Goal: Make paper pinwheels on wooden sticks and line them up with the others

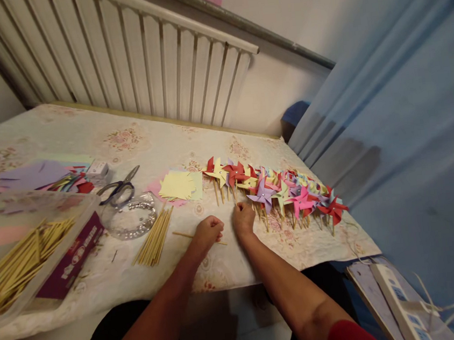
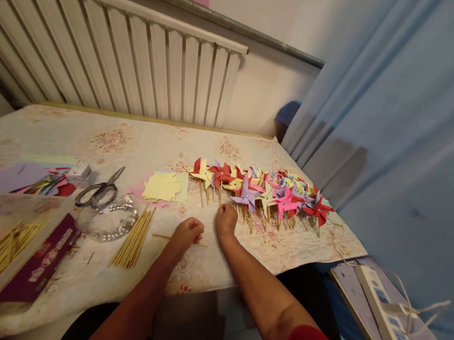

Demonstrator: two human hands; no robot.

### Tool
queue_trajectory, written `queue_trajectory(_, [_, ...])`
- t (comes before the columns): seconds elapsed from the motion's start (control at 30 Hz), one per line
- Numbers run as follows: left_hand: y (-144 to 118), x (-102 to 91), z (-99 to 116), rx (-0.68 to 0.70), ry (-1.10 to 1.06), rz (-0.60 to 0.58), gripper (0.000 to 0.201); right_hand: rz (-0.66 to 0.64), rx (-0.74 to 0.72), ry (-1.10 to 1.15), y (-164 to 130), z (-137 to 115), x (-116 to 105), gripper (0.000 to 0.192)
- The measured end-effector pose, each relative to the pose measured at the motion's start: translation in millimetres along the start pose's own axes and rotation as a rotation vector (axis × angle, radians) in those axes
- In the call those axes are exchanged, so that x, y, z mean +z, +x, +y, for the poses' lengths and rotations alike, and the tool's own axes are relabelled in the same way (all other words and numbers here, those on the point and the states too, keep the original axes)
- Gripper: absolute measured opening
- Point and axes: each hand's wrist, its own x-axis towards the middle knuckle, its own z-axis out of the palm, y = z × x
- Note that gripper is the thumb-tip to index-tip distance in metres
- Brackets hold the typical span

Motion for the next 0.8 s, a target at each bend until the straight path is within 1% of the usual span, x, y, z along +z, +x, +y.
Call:
queue_trajectory(0.5, [-2.0, 0.8, 1.6, -0.002, 0.034, -0.002, 0.007, 0.028, 0.024, -0.063, 3.1, 1.2, 0.5, 0.028])
queue_trajectory(0.8, [-3.6, 2.0, 2.4, -0.004, 0.024, -0.002, 0.009, 0.052, -0.099, -0.127, 4.7, 9.5, -5.1, 0.026])
